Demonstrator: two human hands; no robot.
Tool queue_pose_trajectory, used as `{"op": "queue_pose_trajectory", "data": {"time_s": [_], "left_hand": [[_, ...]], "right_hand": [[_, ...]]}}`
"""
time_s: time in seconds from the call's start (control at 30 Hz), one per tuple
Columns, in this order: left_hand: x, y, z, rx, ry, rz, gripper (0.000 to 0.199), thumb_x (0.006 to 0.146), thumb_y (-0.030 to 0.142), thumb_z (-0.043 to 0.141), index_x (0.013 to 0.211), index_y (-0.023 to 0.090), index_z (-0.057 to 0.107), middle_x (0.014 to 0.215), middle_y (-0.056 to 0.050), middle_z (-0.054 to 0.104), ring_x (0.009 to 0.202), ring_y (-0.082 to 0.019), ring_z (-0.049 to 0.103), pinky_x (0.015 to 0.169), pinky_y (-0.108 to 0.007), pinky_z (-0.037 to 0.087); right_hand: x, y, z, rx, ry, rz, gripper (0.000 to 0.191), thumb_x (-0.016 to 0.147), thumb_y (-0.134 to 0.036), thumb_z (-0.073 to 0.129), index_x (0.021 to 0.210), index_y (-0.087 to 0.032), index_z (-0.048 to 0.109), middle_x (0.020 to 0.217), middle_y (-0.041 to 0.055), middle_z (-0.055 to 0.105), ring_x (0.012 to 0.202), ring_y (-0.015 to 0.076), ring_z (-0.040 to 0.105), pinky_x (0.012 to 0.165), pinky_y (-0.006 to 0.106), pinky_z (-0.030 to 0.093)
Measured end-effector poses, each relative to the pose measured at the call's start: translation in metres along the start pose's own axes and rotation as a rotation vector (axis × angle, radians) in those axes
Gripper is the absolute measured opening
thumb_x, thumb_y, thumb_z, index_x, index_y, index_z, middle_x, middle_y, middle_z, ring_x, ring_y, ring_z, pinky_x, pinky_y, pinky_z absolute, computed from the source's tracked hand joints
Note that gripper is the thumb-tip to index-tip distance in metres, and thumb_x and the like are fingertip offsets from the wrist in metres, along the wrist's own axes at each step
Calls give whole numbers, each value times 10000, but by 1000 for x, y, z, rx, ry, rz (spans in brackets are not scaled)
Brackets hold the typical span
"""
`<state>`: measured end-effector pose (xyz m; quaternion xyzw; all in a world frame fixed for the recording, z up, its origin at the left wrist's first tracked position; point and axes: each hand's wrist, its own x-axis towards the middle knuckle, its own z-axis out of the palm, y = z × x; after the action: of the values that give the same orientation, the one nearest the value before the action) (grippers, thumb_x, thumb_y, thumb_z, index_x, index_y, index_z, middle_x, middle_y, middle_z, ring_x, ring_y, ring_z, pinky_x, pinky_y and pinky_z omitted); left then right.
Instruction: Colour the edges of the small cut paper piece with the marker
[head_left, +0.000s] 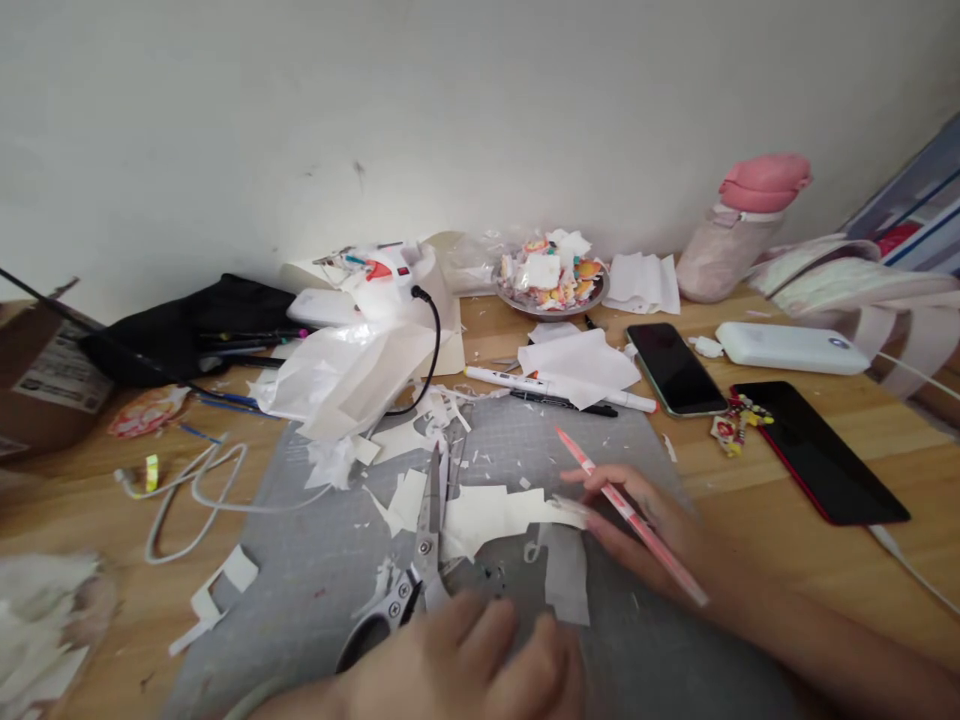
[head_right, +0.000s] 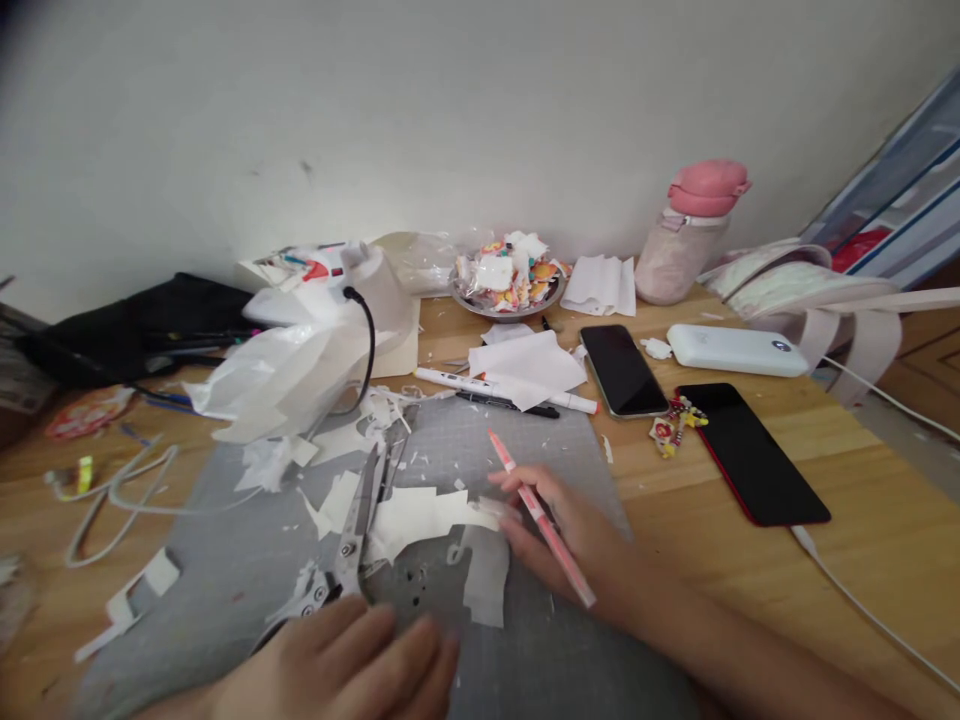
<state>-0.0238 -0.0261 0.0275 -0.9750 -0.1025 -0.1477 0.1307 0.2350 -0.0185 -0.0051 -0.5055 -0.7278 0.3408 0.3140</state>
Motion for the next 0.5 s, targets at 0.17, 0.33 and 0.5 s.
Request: {"op": "queue_pose_trajectory", "data": {"time_s": [0.17, 0.33, 0.5], "left_hand": [[29, -17, 15, -122, 18, -190, 229, 880, 241, 477, 1076, 147, 551, 913, -59, 662, 602, -121, 610, 471, -221, 496], [28, -25, 28, -211, -250, -395, 335, 870, 305, 496, 1164, 144, 509, 1181, -103, 618, 677, -175, 669, 505, -309, 567], [26, -29, 29, -294, -293, -396, 274, 863, 268, 501, 1112, 173, 564, 1226, -75, 601, 673, -173, 675, 522, -332, 585]], "right_hand": [[0, -7, 6, 70, -68, 47, 240, 900, -240, 462, 1138, -258, 442, 1119, 64, 607, 1016, 191, 600, 796, 311, 526], [1, 0, 7, 3, -8, 45, 271, 872, -218, 497, 1137, -251, 447, 1080, 69, 611, 836, 160, 624, 738, 296, 532], [-4, -2, 4, -3, -26, 98, 375, 829, -232, 556, 1186, -251, 443, 992, 47, 611, 838, 163, 615, 724, 283, 534]]}}
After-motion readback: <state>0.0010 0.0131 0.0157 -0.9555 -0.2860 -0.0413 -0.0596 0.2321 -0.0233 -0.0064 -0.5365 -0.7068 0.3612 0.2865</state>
